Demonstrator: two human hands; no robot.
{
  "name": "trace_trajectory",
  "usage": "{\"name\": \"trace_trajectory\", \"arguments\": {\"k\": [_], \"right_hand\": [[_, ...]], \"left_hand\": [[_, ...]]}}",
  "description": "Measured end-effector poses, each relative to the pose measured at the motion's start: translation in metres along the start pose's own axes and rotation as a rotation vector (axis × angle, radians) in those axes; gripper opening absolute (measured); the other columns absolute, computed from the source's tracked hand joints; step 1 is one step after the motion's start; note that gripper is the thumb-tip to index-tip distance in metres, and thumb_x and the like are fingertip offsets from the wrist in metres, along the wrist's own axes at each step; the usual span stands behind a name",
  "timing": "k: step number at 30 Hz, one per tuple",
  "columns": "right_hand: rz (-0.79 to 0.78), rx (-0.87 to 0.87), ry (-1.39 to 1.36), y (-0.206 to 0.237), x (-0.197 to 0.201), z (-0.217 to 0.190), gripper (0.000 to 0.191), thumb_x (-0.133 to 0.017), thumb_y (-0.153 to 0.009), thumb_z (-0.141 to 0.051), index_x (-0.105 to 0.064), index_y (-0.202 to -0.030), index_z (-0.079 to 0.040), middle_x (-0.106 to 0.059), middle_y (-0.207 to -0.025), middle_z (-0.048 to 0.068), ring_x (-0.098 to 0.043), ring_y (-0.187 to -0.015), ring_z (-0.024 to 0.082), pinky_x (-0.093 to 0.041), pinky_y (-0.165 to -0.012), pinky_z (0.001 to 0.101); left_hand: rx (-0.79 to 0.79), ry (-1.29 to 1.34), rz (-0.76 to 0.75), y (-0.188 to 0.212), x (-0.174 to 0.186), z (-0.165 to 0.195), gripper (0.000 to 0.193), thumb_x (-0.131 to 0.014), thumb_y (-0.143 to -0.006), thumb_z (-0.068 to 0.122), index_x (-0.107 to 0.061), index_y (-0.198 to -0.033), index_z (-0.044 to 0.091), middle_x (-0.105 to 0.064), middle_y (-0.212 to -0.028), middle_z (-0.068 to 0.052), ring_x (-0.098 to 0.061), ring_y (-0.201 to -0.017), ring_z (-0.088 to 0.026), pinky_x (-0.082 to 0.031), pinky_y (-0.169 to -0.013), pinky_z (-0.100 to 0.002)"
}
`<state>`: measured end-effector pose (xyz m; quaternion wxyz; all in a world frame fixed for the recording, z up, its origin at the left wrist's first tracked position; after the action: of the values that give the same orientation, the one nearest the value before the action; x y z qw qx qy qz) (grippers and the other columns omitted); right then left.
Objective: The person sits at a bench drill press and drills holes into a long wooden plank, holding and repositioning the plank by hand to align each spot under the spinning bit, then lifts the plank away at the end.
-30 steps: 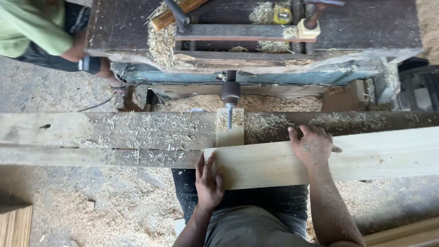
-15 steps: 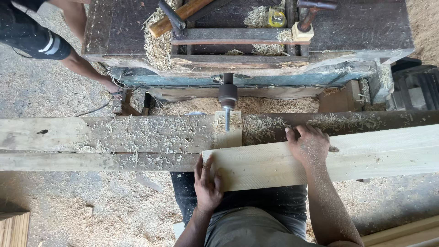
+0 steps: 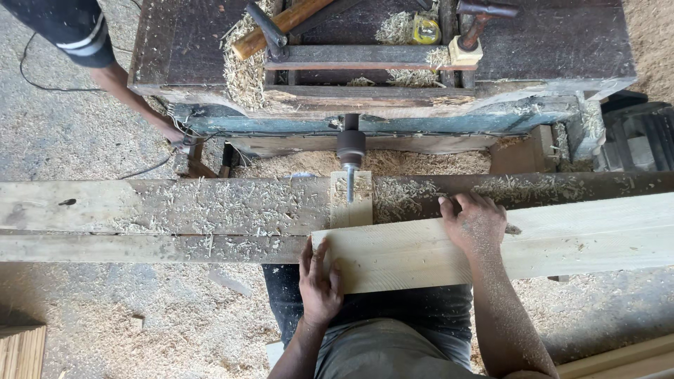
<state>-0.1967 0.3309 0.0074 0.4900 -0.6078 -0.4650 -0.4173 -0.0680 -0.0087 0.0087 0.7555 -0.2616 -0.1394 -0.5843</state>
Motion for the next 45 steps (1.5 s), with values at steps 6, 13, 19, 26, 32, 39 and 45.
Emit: {"name": "trace_trajectory", "arguments": {"k": [6, 13, 19, 26, 32, 39, 45], "right_hand": [[-0.039, -0.010, 0.038, -0.001, -0.006, 0.003, 0.039, -0.065, -0.098, -0.051, -0.076, -0.093, -0.014, -0.075, -0.094, 0.005, -0.072, -0.095, 0.025, -0.053, -0.085, 0.0469], [-0.041, -0.018, 0.025, -0.001, -0.003, 0.001, 0.037, -0.065, -0.098, -0.049, -0.076, -0.091, -0.014, -0.076, -0.093, 0.003, -0.072, -0.095, 0.024, -0.053, -0.085, 0.0454], [-0.064, -0.032, 0.015, -0.002, -0.003, 0.001, 0.037, -0.067, -0.099, -0.049, -0.075, -0.089, -0.015, -0.076, -0.092, 0.003, -0.073, -0.094, 0.022, -0.053, -0.084, 0.0444], [-0.041, -0.018, 0.028, 0.000, -0.003, 0.002, 0.038, -0.066, -0.099, -0.050, -0.076, -0.092, -0.014, -0.076, -0.095, 0.004, -0.073, -0.095, 0.023, -0.053, -0.085, 0.0451], [0.004, 0.005, 0.027, 0.000, 0.000, -0.001, 0.038, -0.065, -0.098, -0.050, -0.077, -0.093, -0.014, -0.077, -0.098, 0.005, -0.073, -0.096, 0.025, -0.053, -0.084, 0.0463], [-0.015, 0.000, 0.031, -0.001, -0.008, 0.004, 0.041, -0.063, -0.100, -0.052, -0.078, -0.096, -0.014, -0.077, -0.100, 0.005, -0.073, -0.098, 0.024, -0.054, -0.087, 0.0456], [-0.042, -0.007, 0.072, -0.001, -0.011, 0.006, 0.042, -0.062, -0.101, -0.053, -0.078, -0.096, -0.015, -0.077, -0.100, 0.005, -0.073, -0.099, 0.024, -0.053, -0.086, 0.0451]], "left_hand": [[-0.011, 0.008, 0.010, -0.001, 0.001, 0.002, 0.054, -0.061, -0.092, 0.004, -0.055, -0.145, 0.006, -0.045, -0.152, -0.033, -0.049, -0.141, -0.049, -0.050, -0.110, -0.048], [0.019, 0.033, 0.000, -0.001, 0.001, 0.001, 0.053, -0.061, -0.092, 0.003, -0.055, -0.145, 0.007, -0.044, -0.153, -0.033, -0.049, -0.141, -0.047, -0.050, -0.109, -0.048], [-0.003, 0.022, -0.015, -0.001, -0.002, 0.001, 0.052, -0.061, -0.094, 0.003, -0.054, -0.146, 0.007, -0.044, -0.155, -0.029, -0.043, -0.147, -0.047, -0.048, -0.114, -0.050], [0.039, 0.043, -0.021, -0.001, -0.002, -0.001, 0.053, -0.060, -0.093, 0.003, -0.054, -0.146, 0.008, -0.040, -0.156, -0.031, -0.046, -0.144, -0.047, -0.050, -0.111, -0.049], [0.025, 0.012, -0.004, -0.003, 0.003, 0.003, 0.054, -0.061, -0.093, 0.005, -0.055, -0.146, 0.008, -0.042, -0.155, -0.031, -0.048, -0.142, -0.047, -0.050, -0.111, -0.049], [0.035, -0.015, 0.001, -0.003, 0.003, 0.003, 0.054, -0.062, -0.093, 0.005, -0.055, -0.146, 0.009, -0.042, -0.154, -0.032, -0.048, -0.141, -0.048, -0.050, -0.110, -0.049], [0.024, 0.003, 0.008, -0.004, 0.003, 0.003, 0.053, -0.062, -0.093, 0.006, -0.055, -0.146, 0.009, -0.041, -0.155, -0.031, -0.048, -0.142, -0.047, -0.049, -0.112, -0.049]]}}
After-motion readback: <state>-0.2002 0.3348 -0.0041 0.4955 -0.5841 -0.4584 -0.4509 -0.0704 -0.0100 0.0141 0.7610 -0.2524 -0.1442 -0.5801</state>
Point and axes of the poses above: each hand's wrist, its own y-axis away from the middle knuckle, its own x-axis out of the back of the hand, z = x × y, the point moved 10 cm from there along -y, towards the middle knuckle
